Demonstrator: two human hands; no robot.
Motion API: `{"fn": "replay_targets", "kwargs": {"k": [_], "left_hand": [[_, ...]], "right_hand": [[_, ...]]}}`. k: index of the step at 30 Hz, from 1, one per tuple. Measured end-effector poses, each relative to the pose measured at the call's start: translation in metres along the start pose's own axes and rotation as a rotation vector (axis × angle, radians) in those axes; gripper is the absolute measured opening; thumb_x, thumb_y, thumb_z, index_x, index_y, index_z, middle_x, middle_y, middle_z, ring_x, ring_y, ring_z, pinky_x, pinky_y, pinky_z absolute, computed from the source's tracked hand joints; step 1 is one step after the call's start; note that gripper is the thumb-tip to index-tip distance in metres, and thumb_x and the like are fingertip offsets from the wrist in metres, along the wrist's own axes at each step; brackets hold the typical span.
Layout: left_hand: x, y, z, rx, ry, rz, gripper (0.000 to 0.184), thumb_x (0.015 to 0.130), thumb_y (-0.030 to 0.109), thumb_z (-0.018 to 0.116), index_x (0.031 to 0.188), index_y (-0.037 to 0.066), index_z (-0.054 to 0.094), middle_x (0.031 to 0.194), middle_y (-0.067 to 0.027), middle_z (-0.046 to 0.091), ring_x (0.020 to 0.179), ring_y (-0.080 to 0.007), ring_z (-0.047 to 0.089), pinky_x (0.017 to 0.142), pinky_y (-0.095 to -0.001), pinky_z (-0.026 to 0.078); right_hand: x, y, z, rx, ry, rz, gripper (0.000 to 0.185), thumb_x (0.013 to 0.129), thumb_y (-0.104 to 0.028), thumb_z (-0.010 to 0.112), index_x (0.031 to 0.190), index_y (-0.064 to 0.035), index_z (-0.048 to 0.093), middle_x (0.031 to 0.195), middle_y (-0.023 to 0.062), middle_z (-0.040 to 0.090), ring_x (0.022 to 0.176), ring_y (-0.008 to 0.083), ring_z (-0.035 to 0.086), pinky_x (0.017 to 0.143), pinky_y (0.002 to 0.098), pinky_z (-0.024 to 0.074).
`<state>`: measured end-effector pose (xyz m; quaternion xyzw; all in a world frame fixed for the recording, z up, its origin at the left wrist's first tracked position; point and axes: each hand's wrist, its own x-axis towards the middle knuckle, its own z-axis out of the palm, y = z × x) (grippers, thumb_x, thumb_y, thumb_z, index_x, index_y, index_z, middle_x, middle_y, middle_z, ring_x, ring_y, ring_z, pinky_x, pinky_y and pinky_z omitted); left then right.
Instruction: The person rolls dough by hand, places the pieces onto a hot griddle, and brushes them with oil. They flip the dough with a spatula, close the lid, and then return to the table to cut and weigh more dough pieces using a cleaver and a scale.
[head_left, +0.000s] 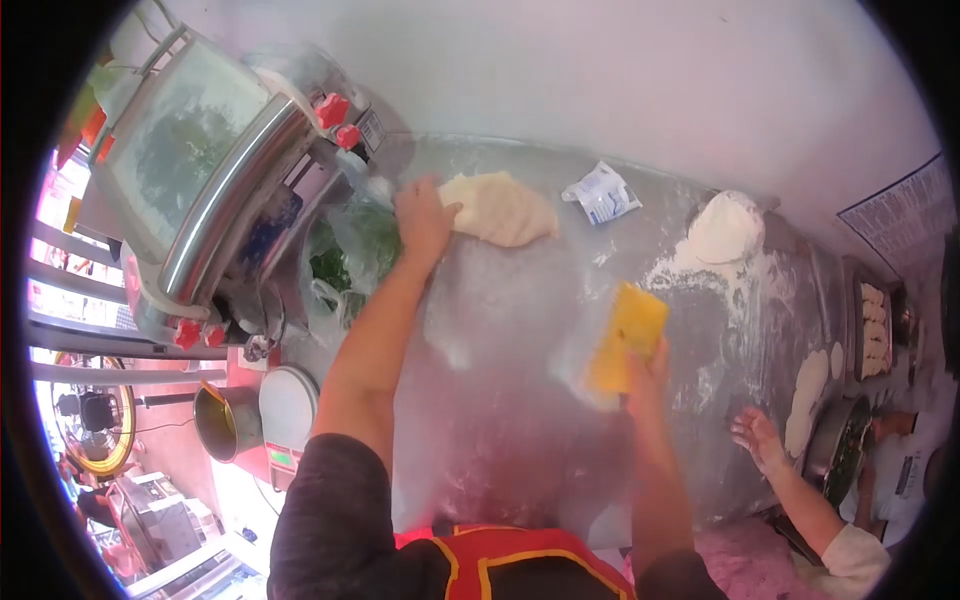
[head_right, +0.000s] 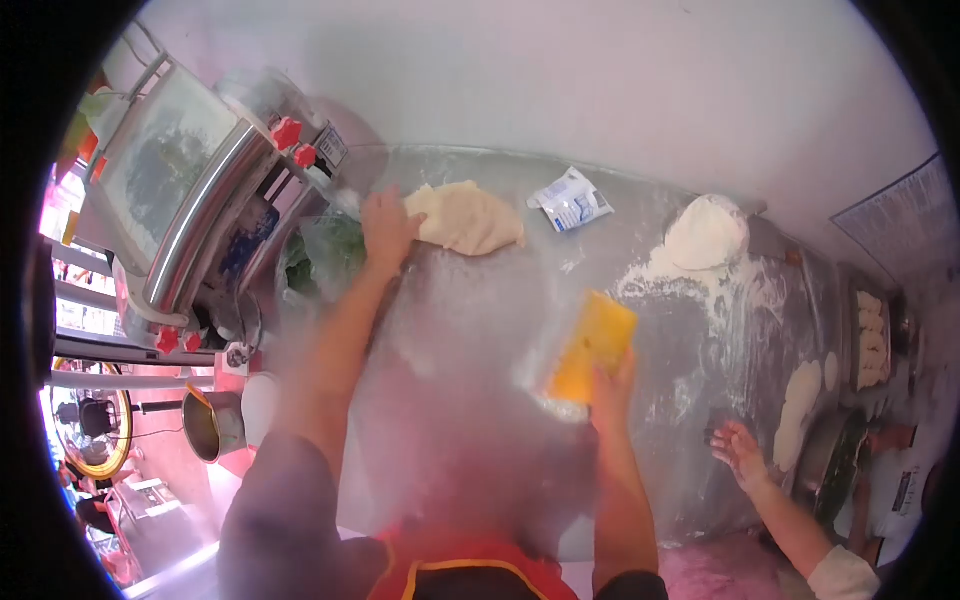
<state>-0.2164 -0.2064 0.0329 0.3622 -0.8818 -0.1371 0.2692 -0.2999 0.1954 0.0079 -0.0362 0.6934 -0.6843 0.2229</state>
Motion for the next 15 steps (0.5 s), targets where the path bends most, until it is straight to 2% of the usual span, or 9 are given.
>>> {"fn": "replay_targets", "kwargs": {"k": [1, 3, 4, 6, 7, 9, 10, 13, 15], "left_hand": [[0.010, -0.004, -0.005, 0.069, 0.046, 0.004, 0.056, 0.076, 0.024, 0.068, 0.124, 0.002, 0.047, 0.115, -0.0201, 0.055, 0.110, -0.0358, 0.050, 0.095, -0.0413, 0.039], [0.027, -0.024, -0.003, -0.240, -0.314, -0.169, 0.069, 0.075, 0.027, 0.070, 0.132, 0.002, 0.041, 0.122, -0.0203, 0.051, 0.118, -0.0334, 0.046, 0.099, -0.0389, 0.036], [0.036, -0.032, 0.000, -0.398, -0.490, -0.254, 0.075, 0.075, 0.029, 0.071, 0.136, 0.002, 0.037, 0.126, -0.0205, 0.049, 0.121, -0.0322, 0.044, 0.102, -0.0377, 0.035], [0.042, -0.039, 0.003, -0.500, -0.640, -0.268, 0.076, 0.079, 0.027, 0.070, 0.140, 0.004, 0.031, 0.135, -0.0191, 0.041, 0.126, -0.0282, 0.039, 0.103, -0.0350, 0.033], [0.046, -0.043, 0.004, -0.552, -0.713, -0.273, 0.077, 0.081, 0.025, 0.069, 0.142, 0.005, 0.028, 0.140, -0.0184, 0.037, 0.128, -0.0263, 0.037, 0.104, -0.0336, 0.032], [0.047, -0.049, 0.012, -0.527, -0.724, -0.231, 0.075, 0.082, 0.025, 0.068, 0.143, 0.006, 0.028, 0.140, -0.0176, 0.038, 0.127, -0.0255, 0.039, 0.104, -0.0329, 0.031], [0.047, -0.051, 0.015, -0.516, -0.729, -0.209, 0.074, 0.083, 0.025, 0.067, 0.143, 0.007, 0.028, 0.139, -0.0172, 0.038, 0.126, -0.0252, 0.040, 0.104, -0.0325, 0.031], [0.045, -0.054, 0.015, -0.669, -0.742, -0.279, 0.068, 0.087, 0.021, 0.062, 0.144, 0.008, 0.028, 0.136, -0.0146, 0.043, 0.123, -0.0240, 0.043, 0.104, -0.0314, 0.031], [0.041, -0.039, -0.001, -0.847, -0.742, -0.419, 0.062, 0.089, 0.017, 0.057, 0.143, 0.009, 0.029, 0.133, -0.0127, 0.045, 0.121, -0.0223, 0.045, 0.103, -0.0326, 0.034]], "right_hand": [[0.026, -0.006, 0.031, 0.000, 0.002, -0.021, 0.068, 0.083, 0.004, 0.053, 0.144, -0.0081, 0.024, 0.125, 0.0125, 0.049, 0.108, 0.0224, 0.053, 0.088, 0.0337, 0.0470], [0.057, -0.030, 0.085, 0.033, -0.035, 0.003, 0.069, 0.078, 0.003, 0.049, 0.143, -0.0045, 0.025, 0.131, 0.0137, 0.045, 0.117, 0.0226, 0.048, 0.094, 0.0322, 0.0412], [0.073, -0.032, 0.104, -0.054, -0.050, -0.058, 0.070, 0.078, 0.006, 0.049, 0.143, -0.0062, 0.025, 0.130, 0.0131, 0.046, 0.114, 0.0220, 0.049, 0.092, 0.0323, 0.0431], [0.097, -0.029, 0.133, -0.236, -0.077, -0.171, 0.072, 0.080, 0.011, 0.049, 0.144, -0.0096, 0.025, 0.128, 0.0121, 0.047, 0.109, 0.0209, 0.053, 0.088, 0.0325, 0.0468], [0.108, -0.026, 0.144, -0.175, -0.115, -0.149, 0.072, 0.079, 0.011, 0.048, 0.144, -0.0095, 0.025, 0.127, 0.0121, 0.048, 0.109, 0.0209, 0.053, 0.088, 0.0319, 0.0465], [0.123, -0.021, 0.159, -0.061, -0.183, -0.096, 0.072, 0.078, 0.011, 0.048, 0.144, -0.0095, 0.026, 0.126, 0.0121, 0.049, 0.109, 0.0208, 0.053, 0.088, 0.0307, 0.0458], [0.131, -0.018, 0.168, -0.108, -0.200, -0.136, 0.072, 0.078, 0.011, 0.048, 0.144, -0.0094, 0.026, 0.126, 0.0119, 0.049, 0.109, 0.0212, 0.053, 0.088, 0.0307, 0.0457], [0.144, -0.024, 0.205, -0.194, -0.269, -0.168, 0.071, 0.078, 0.008, 0.050, 0.143, -0.0092, 0.027, 0.125, 0.0115, 0.050, 0.109, 0.0224, 0.053, 0.088, 0.0310, 0.0454], [0.144, -0.035, 0.225, -0.182, -0.333, -0.072, 0.071, 0.078, 0.004, 0.053, 0.143, -0.0090, 0.028, 0.127, 0.0115, 0.049, 0.110, 0.0234, 0.052, 0.089, 0.0316, 0.0449]]}}
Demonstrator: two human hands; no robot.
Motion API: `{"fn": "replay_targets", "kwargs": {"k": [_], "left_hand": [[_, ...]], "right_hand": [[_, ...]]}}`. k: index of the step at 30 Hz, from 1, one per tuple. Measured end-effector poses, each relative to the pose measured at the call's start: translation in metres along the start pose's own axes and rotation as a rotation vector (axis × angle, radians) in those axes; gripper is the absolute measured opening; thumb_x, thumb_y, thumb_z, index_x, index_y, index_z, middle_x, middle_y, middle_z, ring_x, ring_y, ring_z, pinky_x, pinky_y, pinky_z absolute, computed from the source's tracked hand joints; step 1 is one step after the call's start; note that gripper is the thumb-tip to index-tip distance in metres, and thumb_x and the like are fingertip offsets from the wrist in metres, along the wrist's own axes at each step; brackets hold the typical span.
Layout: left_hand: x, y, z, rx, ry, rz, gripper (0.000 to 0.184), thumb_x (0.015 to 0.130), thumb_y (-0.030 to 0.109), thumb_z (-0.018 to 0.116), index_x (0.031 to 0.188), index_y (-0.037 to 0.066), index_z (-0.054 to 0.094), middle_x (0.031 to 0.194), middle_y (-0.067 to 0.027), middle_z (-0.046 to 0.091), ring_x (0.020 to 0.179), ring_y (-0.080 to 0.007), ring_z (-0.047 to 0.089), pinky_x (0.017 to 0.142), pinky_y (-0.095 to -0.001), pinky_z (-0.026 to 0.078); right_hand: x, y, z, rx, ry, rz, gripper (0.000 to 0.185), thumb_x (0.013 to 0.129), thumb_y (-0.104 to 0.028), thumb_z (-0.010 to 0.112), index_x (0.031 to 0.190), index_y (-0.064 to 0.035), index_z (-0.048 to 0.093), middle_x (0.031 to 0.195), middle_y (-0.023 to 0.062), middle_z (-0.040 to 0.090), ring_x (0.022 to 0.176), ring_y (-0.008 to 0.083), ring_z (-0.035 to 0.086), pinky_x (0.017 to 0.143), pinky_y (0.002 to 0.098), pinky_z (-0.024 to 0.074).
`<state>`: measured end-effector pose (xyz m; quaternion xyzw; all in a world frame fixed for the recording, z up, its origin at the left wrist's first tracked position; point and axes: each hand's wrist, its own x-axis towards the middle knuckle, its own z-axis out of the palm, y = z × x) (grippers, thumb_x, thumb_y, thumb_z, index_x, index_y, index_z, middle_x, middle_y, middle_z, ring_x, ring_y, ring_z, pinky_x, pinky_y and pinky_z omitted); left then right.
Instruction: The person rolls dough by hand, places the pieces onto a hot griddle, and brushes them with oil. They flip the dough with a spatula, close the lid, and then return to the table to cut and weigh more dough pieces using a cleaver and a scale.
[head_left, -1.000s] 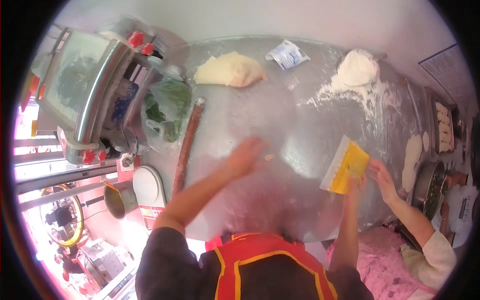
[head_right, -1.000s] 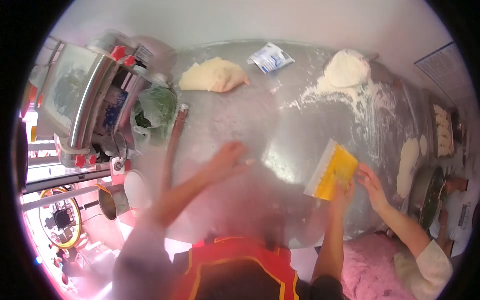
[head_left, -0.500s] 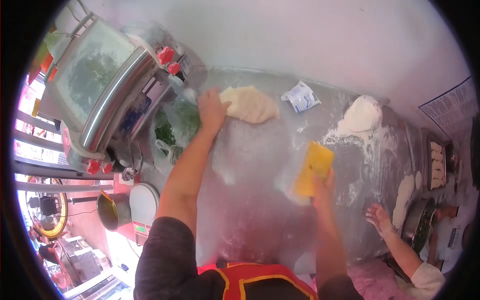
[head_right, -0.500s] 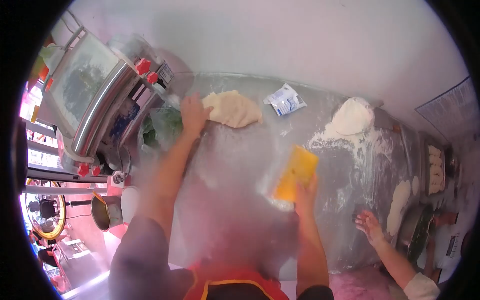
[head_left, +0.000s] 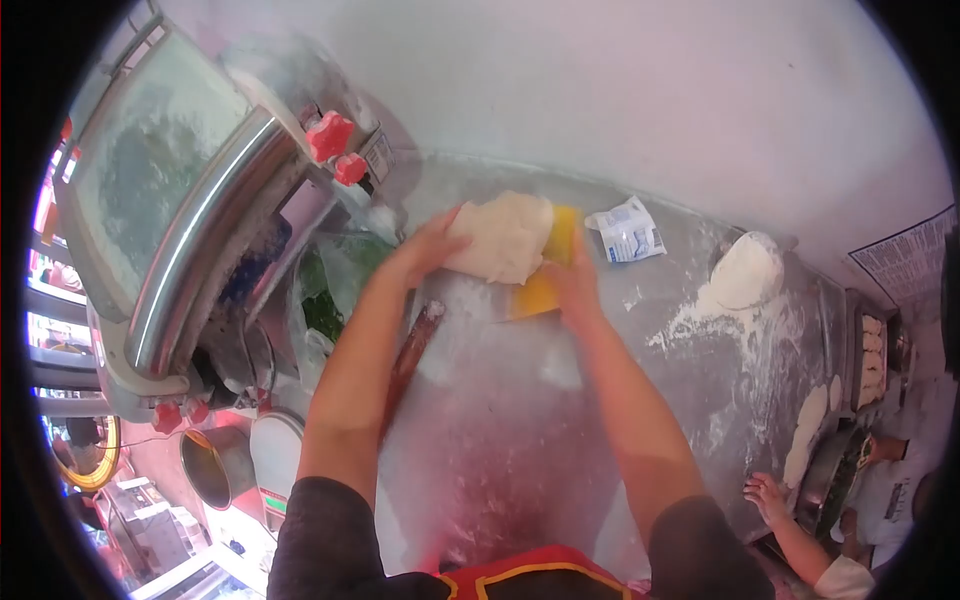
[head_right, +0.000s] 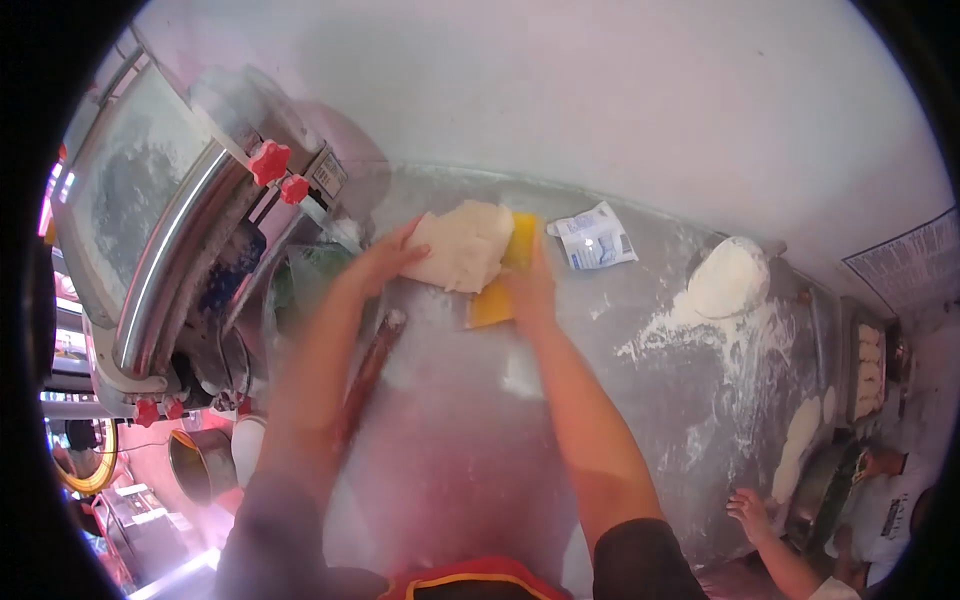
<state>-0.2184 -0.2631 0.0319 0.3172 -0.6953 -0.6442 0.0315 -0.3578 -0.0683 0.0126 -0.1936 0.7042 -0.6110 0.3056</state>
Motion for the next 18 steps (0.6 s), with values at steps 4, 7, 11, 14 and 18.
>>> {"fn": "replay_targets", "kwargs": {"k": [4, 7, 11, 14, 18], "left_hand": [[-0.005, -0.003, -0.002, -0.363, -0.022, -0.010, 0.052, 0.092, 0.009, 0.048, 0.142, 0.009, 0.031, 0.130, -0.0100, 0.047, 0.119, -0.0199, 0.046, 0.101, -0.0328, 0.036], [-0.001, -0.003, 0.006, -0.401, 0.174, 0.005, 0.049, 0.093, 0.008, 0.045, 0.141, 0.008, 0.032, 0.127, -0.0113, 0.050, 0.117, -0.0204, 0.048, 0.098, -0.0330, 0.039], [0.006, 0.001, 0.006, -0.516, 0.188, 0.058, 0.048, 0.093, 0.008, 0.044, 0.140, 0.008, 0.032, 0.127, -0.0128, 0.050, 0.111, -0.0220, 0.052, 0.091, -0.0343, 0.045], [-0.051, 0.018, 0.019, -0.339, 0.182, 0.115, 0.057, 0.090, 0.012, 0.053, 0.141, 0.009, 0.029, 0.129, -0.0148, 0.048, 0.111, -0.0223, 0.052, 0.087, -0.0351, 0.047], [-0.168, 0.034, 0.094, -0.196, 0.168, 0.060, 0.070, 0.083, 0.024, 0.067, 0.141, 0.007, 0.030, 0.128, -0.0169, 0.050, 0.114, -0.0231, 0.051, 0.090, -0.0358, 0.045]], "right_hand": [[0.018, 0.008, 0.045, -0.092, 0.022, -0.073, 0.075, 0.074, -0.006, 0.059, 0.142, -0.0069, 0.028, 0.129, 0.0177, 0.049, 0.119, 0.0285, 0.047, 0.098, 0.0347, 0.0383], [0.025, 0.009, 0.072, -0.014, 0.058, -0.063, 0.077, 0.074, -0.007, 0.065, 0.142, -0.0083, 0.030, 0.127, 0.0142, 0.051, 0.115, 0.0251, 0.050, 0.096, 0.0333, 0.0398], [0.022, -0.011, 0.066, -0.048, 0.037, -0.014, 0.074, 0.074, -0.008, 0.066, 0.140, -0.0052, 0.033, 0.124, 0.0138, 0.053, 0.116, 0.0242, 0.050, 0.097, 0.0327, 0.0397], [-0.032, -0.047, 0.026, 0.222, -0.109, -0.085, 0.071, 0.076, -0.008, 0.065, 0.140, -0.0021, 0.033, 0.125, 0.0116, 0.053, 0.115, 0.0214, 0.051, 0.096, 0.0317, 0.0414], [-0.153, -0.073, -0.056, 0.125, -0.206, -0.031, 0.068, 0.079, -0.005, 0.058, 0.141, -0.0046, 0.032, 0.132, 0.0124, 0.048, 0.118, 0.0207, 0.048, 0.097, 0.0312, 0.0392]]}}
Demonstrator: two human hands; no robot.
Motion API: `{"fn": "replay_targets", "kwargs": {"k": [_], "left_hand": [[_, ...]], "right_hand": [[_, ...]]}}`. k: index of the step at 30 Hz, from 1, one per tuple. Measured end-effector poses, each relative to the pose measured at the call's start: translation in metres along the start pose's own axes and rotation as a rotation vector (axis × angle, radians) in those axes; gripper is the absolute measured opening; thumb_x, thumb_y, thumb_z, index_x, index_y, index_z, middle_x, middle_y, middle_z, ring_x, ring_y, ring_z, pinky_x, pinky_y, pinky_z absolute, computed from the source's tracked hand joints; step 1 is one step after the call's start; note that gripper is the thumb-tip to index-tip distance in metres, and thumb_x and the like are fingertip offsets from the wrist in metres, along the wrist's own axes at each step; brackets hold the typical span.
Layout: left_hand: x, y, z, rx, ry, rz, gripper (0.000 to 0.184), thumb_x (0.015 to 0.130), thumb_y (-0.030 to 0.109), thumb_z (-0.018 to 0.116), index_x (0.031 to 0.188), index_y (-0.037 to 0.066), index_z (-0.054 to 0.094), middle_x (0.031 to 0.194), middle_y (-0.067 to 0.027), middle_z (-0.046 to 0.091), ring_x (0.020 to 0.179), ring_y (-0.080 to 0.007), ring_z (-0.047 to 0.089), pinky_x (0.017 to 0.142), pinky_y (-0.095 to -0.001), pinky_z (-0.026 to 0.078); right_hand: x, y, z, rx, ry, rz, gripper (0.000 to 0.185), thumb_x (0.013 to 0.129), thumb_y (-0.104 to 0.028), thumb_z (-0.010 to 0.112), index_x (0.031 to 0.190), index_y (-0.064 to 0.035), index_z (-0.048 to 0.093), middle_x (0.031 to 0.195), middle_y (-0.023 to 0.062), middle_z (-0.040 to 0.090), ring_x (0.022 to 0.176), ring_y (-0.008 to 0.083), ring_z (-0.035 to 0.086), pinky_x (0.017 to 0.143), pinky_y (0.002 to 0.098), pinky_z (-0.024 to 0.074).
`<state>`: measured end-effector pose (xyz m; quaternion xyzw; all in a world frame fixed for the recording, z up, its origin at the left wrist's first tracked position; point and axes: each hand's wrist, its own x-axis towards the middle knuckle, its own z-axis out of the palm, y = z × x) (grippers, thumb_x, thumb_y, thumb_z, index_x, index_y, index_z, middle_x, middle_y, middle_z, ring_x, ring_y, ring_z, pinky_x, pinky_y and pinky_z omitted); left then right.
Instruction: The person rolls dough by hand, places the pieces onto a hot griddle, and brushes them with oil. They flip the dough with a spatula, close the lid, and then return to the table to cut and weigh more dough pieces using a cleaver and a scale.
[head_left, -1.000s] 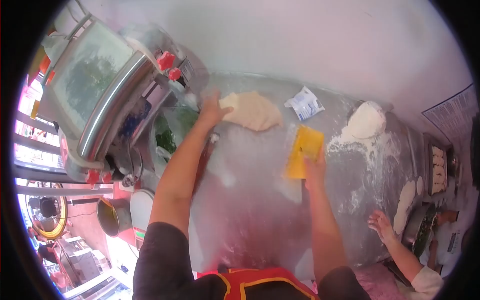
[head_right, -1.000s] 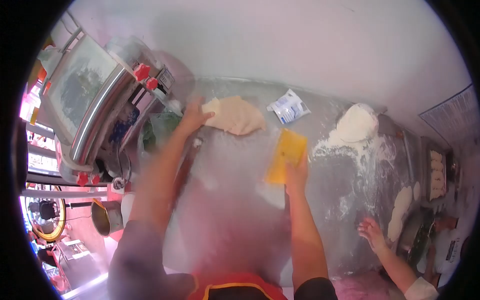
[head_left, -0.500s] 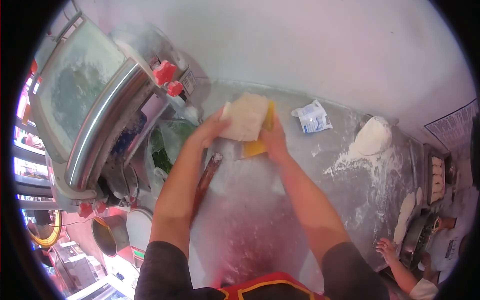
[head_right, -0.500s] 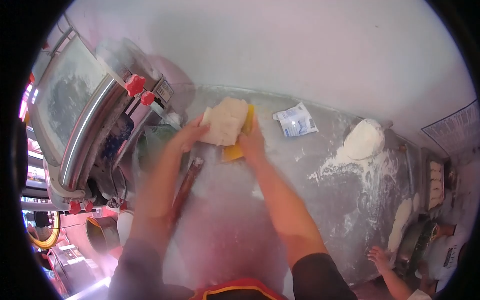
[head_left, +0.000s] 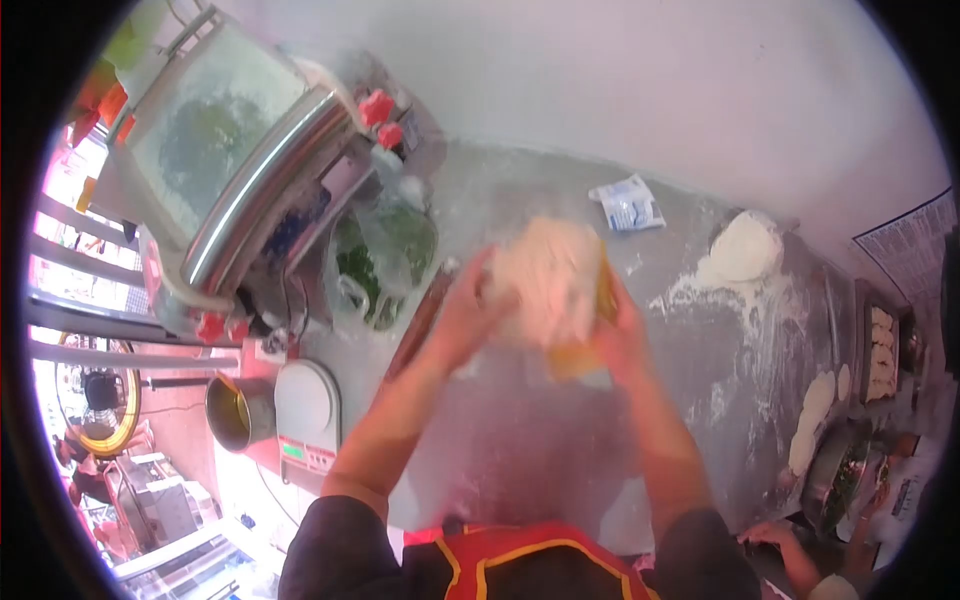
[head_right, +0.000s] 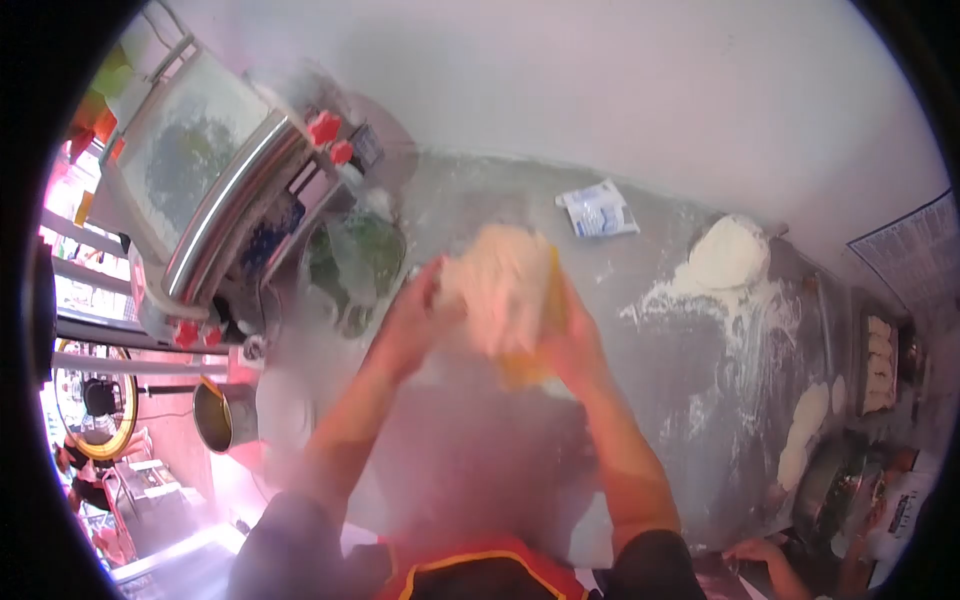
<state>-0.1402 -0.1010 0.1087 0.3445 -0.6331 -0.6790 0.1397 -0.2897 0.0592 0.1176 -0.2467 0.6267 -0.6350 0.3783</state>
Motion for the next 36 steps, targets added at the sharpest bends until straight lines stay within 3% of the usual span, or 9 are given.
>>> {"fn": "replay_targets", "kwargs": {"k": [2, 4, 9, 12, 16, 20, 23, 29, 36], "left_hand": [[-0.053, -0.064, 0.028, -0.015, -0.101, 0.113, 0.069, 0.083, 0.027, 0.067, 0.140, 0.008, 0.033, 0.127, -0.0169, 0.051, 0.113, -0.0248, 0.051, 0.092, -0.0356, 0.044], [-0.115, -0.074, 0.051, 0.219, -0.173, -0.124, 0.065, 0.081, 0.028, 0.068, 0.136, 0.009, 0.039, 0.125, -0.0182, 0.051, 0.113, -0.0287, 0.052, 0.093, -0.0364, 0.042], [-0.177, -0.143, 0.079, 0.472, -0.311, 0.027, 0.056, 0.080, 0.022, 0.067, 0.129, 0.006, 0.047, 0.125, -0.0208, 0.048, 0.118, -0.0340, 0.046, 0.097, -0.0389, 0.039], [-0.167, -0.146, 0.066, 0.723, -0.410, 0.153, 0.058, 0.079, 0.020, 0.067, 0.130, 0.005, 0.044, 0.129, -0.0217, 0.042, 0.123, -0.0346, 0.039, 0.100, -0.0402, 0.036], [-0.165, -0.134, 0.064, 0.421, -0.504, 0.144, 0.067, 0.078, 0.022, 0.069, 0.133, -0.001, 0.037, 0.132, -0.0223, 0.040, 0.124, -0.0363, 0.037, 0.104, -0.0421, 0.032], [-0.179, -0.105, 0.078, 0.636, -0.464, 0.254, 0.065, 0.082, 0.022, 0.064, 0.133, -0.006, 0.035, 0.133, -0.0228, 0.040, 0.125, -0.0381, 0.036, 0.105, -0.0435, 0.029], [-0.168, -0.139, 0.060, 0.647, -0.217, 0.346, 0.060, 0.084, 0.021, 0.059, 0.134, -0.005, 0.035, 0.133, -0.0229, 0.041, 0.124, -0.0393, 0.036, 0.105, -0.0446, 0.029], [-0.160, -0.159, 0.004, 0.931, 0.272, 0.420, 0.057, 0.083, 0.017, 0.057, 0.132, -0.004, 0.038, 0.133, -0.0225, 0.043, 0.124, -0.0393, 0.038, 0.105, -0.0467, 0.029], [-0.158, -0.152, 0.004, 0.992, 0.272, 0.453, 0.053, 0.082, 0.022, 0.057, 0.128, -0.003, 0.044, 0.131, -0.0189, 0.046, 0.124, -0.0380, 0.039, 0.105, -0.0480, 0.030]], "right_hand": [[-0.064, 0.006, -0.042, -0.380, -0.065, -0.010, 0.067, 0.080, -0.005, 0.056, 0.141, -0.0039, 0.030, 0.134, 0.0143, 0.048, 0.122, 0.0209, 0.047, 0.098, 0.0318, 0.0383], [-0.125, 0.001, -0.086, -0.565, -0.222, 0.161, 0.068, 0.080, -0.006, 0.055, 0.142, -0.0040, 0.028, 0.136, 0.0163, 0.046, 0.123, 0.0213, 0.046, 0.097, 0.0316, 0.0395], [-0.252, 0.027, -0.184, -0.110, 0.438, 0.146, 0.062, 0.081, -0.004, 0.055, 0.139, -0.0054, 0.035, 0.121, 0.0118, 0.055, 0.106, 0.0178, 0.056, 0.085, 0.0296, 0.0471], [-0.325, 0.090, -0.217, -0.367, 0.788, 0.260, 0.056, 0.083, -0.004, 0.056, 0.136, -0.0036, 0.037, 0.114, 0.0090, 0.056, 0.099, 0.0158, 0.056, 0.082, 0.0285, 0.0478], [-0.355, 0.138, -0.206, -0.039, 0.979, 0.144, 0.057, 0.084, -0.003, 0.057, 0.136, -0.0026, 0.036, 0.116, 0.0103, 0.055, 0.100, 0.0157, 0.056, 0.083, 0.0284, 0.0467], [-0.309, 0.107, -0.187, 0.015, 0.896, 0.008, 0.067, 0.080, 0.005, 0.053, 0.142, -0.0055, 0.029, 0.122, 0.0079, 0.052, 0.108, 0.0152, 0.053, 0.089, 0.0275, 0.0439], [-0.228, 0.106, -0.193, -0.394, 0.782, 0.014, 0.072, 0.079, 0.006, 0.053, 0.144, -0.0082, 0.025, 0.129, 0.0095, 0.049, 0.112, 0.0179, 0.052, 0.092, 0.0290, 0.0433], [-0.044, 0.095, -0.098, -0.325, 0.371, -0.030, 0.077, 0.078, 0.008, 0.053, 0.146, -0.0149, 0.024, 0.131, 0.0123, 0.049, 0.111, 0.0192, 0.053, 0.091, 0.0308, 0.0439], [0.134, 0.072, -0.013, -0.568, 0.331, -0.017, 0.079, 0.075, -0.007, 0.063, 0.144, -0.0186, 0.027, 0.121, 0.0183, 0.057, 0.106, 0.0337, 0.057, 0.089, 0.0384, 0.0448]]}}
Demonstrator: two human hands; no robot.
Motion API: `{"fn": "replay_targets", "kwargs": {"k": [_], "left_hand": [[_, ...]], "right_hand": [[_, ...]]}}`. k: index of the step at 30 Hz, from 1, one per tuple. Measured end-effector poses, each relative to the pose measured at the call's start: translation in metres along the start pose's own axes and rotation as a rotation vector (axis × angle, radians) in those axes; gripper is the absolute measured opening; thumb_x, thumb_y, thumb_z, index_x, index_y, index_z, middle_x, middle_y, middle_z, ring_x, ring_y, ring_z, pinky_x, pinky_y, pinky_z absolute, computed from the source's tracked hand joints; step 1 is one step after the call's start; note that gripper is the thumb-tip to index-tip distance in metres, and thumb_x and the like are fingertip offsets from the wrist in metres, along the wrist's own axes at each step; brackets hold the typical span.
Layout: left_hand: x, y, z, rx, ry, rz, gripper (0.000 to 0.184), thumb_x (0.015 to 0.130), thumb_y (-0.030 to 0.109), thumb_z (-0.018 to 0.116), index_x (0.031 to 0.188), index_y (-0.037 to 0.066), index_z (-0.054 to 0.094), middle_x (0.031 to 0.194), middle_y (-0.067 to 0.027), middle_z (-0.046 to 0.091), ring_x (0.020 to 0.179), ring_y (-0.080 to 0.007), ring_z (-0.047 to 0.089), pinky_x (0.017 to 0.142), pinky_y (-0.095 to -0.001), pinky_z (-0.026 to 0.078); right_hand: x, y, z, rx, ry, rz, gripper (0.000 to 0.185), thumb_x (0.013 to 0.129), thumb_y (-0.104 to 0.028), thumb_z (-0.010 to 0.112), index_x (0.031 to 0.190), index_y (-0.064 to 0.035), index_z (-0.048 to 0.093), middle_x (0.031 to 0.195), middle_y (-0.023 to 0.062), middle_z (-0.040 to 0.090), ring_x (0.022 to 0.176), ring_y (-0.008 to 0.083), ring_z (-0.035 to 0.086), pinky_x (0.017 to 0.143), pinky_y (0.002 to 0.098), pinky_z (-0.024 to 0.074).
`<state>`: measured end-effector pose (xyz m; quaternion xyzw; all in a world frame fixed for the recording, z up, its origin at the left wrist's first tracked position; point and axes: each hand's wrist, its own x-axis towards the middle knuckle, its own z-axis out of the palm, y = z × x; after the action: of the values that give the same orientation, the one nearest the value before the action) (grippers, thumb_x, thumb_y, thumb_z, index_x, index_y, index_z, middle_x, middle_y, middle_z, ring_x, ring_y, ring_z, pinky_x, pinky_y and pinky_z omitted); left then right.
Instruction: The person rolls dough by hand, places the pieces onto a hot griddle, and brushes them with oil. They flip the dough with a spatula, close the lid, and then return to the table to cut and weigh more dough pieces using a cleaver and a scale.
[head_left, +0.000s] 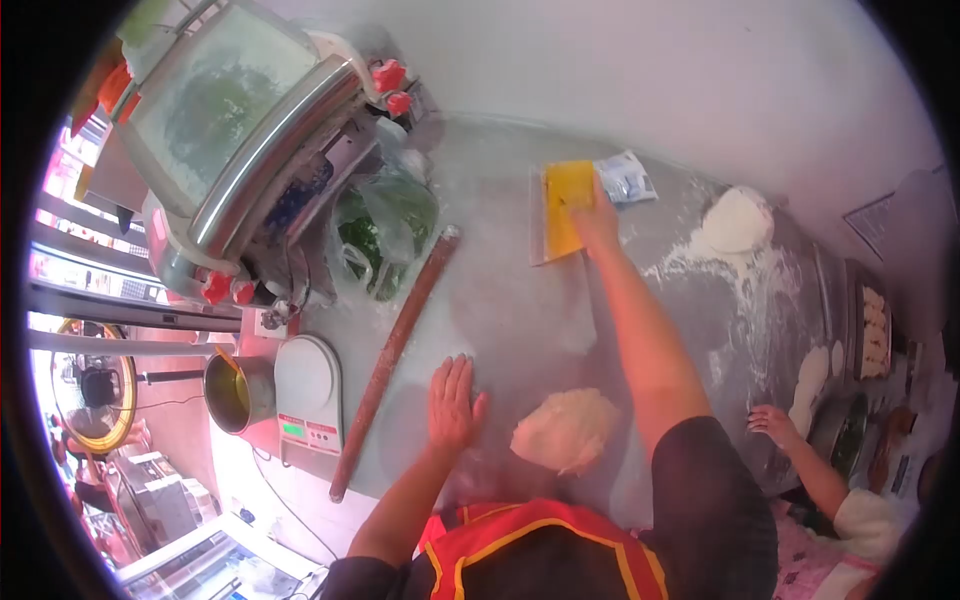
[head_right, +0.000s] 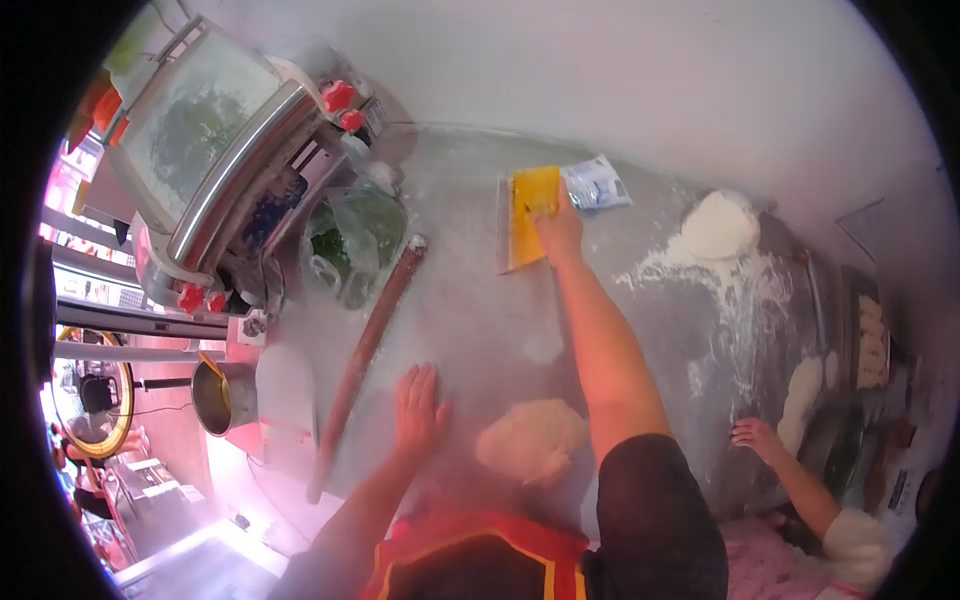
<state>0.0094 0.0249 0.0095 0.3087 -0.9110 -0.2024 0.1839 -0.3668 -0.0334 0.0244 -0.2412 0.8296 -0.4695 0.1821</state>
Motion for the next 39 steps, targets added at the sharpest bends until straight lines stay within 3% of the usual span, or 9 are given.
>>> {"fn": "replay_targets", "kwargs": {"k": [11, 16, 18, 20, 23, 25, 28, 32, 39], "left_hand": [[-0.001, 0.002, -0.003, -0.046, 0.052, 0.020, 0.052, 0.081, 0.017, 0.056, 0.127, -0.004, 0.044, 0.129, -0.0200, 0.046, 0.123, -0.0379, 0.039, 0.105, -0.0489, 0.029], [-0.006, -0.012, 0.012, -0.025, 0.060, 0.062, 0.047, 0.083, 0.015, 0.054, 0.125, -0.005, 0.045, 0.127, -0.0208, 0.047, 0.123, -0.0385, 0.039, 0.104, -0.0498, 0.029], [-0.012, -0.011, 0.015, -0.023, 0.053, 0.053, 0.045, 0.084, 0.016, 0.053, 0.124, -0.005, 0.046, 0.127, -0.0207, 0.047, 0.123, -0.0387, 0.039, 0.105, -0.0493, 0.029], [-0.010, -0.008, 0.014, -0.047, 0.078, 0.032, 0.044, 0.086, 0.016, 0.052, 0.124, -0.005, 0.046, 0.128, -0.0205, 0.047, 0.123, -0.0387, 0.038, 0.105, -0.0485, 0.029], [-0.012, -0.006, 0.014, -0.065, 0.099, 0.034, 0.042, 0.087, 0.017, 0.050, 0.123, -0.004, 0.048, 0.130, -0.0198, 0.047, 0.125, -0.0380, 0.037, 0.106, -0.0472, 0.028], [-0.014, -0.010, 0.017, -0.049, 0.093, 0.041, 0.041, 0.088, 0.018, 0.050, 0.123, -0.004, 0.049, 0.130, -0.0196, 0.047, 0.125, -0.0373, 0.037, 0.106, -0.0468, 0.027], [-0.017, -0.010, 0.018, -0.046, 0.089, 0.034, 0.040, 0.088, 0.019, 0.051, 0.122, -0.003, 0.051, 0.131, -0.0192, 0.047, 0.126, -0.0363, 0.036, 0.107, -0.0463, 0.027], [-0.016, -0.009, 0.020, -0.035, 0.098, 0.043, 0.041, 0.088, 0.020, 0.051, 0.123, -0.002, 0.050, 0.130, -0.0196, 0.048, 0.127, -0.0360, 0.036, 0.107, -0.0458, 0.027], [-0.032, 0.066, 0.007, -0.182, -0.133, 0.392, 0.073, 0.077, 0.035, 0.066, 0.135, 0.003, 0.036, 0.141, -0.0215, 0.033, 0.130, -0.0389, 0.030, 0.107, -0.0507, 0.023]], "right_hand": [[-0.004, 0.010, 0.031, 0.045, -0.450, -0.255, 0.075, 0.073, -0.004, 0.063, 0.141, -0.0182, 0.036, 0.122, 0.0138, 0.059, 0.107, 0.0209, 0.058, 0.089, 0.0292, 0.0439], [-0.103, -0.022, -0.083, 0.177, -0.663, -0.126, 0.072, 0.075, -0.003, 0.060, 0.142, -0.0153, 0.035, 0.123, 0.0133, 0.058, 0.108, 0.0167, 0.057, 0.091, 0.0294, 0.0429], [-0.168, -0.055, -0.136, -0.118, -0.565, -0.334, 0.069, 0.077, -0.006, 0.061, 0.141, -0.0181, 0.038, 0.119, 0.0111, 0.060, 0.106, 0.0186, 0.059, 0.089, 0.0301, 0.0454], [-0.236, -0.100, -0.165, -0.552, -0.643, -0.117, 0.063, 0.080, -0.008, 0.058, 0.139, -0.0209, 0.040, 0.117, 0.0113, 0.061, 0.105, 0.0218, 0.059, 0.087, 0.0317, 0.0469], [-0.340, -0.054, -0.154, -0.806, -0.356, -0.638, 0.055, 0.087, -0.009, 0.047, 0.138, -0.0275, 0.040, 0.116, 0.0131, 0.060, 0.104, 0.0292, 0.058, 0.086, 0.0366, 0.0471], [-0.382, -0.039, -0.139, -0.894, -0.595, -0.224, 0.055, 0.088, -0.008, 0.043, 0.138, -0.0296, 0.038, 0.119, 0.0133, 0.058, 0.106, 0.0317, 0.056, 0.090, 0.0397, 0.0442], [-0.407, -0.004, -0.145, -0.620, -0.297, -0.450, 0.063, 0.086, -0.010, 0.052, 0.139, -0.0369, 0.034, 0.113, 0.0095, 0.061, 0.091, 0.0302, 0.062, 0.074, 0.0396, 0.0500], [-0.476, -0.027, -0.213, -0.760, -0.168, -0.148, 0.062, 0.086, -0.009, 0.054, 0.141, -0.0278, 0.034, 0.120, 0.0112, 0.058, 0.099, 0.0281, 0.061, 0.083, 0.0354, 0.0489], [-0.458, 0.127, -0.266, 0.244, 0.393, 0.334, 0.062, 0.085, -0.007, 0.056, 0.141, -0.0066, 0.030, 0.131, 0.0221, 0.047, 0.119, 0.0335, 0.050, 0.098, 0.0364, 0.0395]]}}
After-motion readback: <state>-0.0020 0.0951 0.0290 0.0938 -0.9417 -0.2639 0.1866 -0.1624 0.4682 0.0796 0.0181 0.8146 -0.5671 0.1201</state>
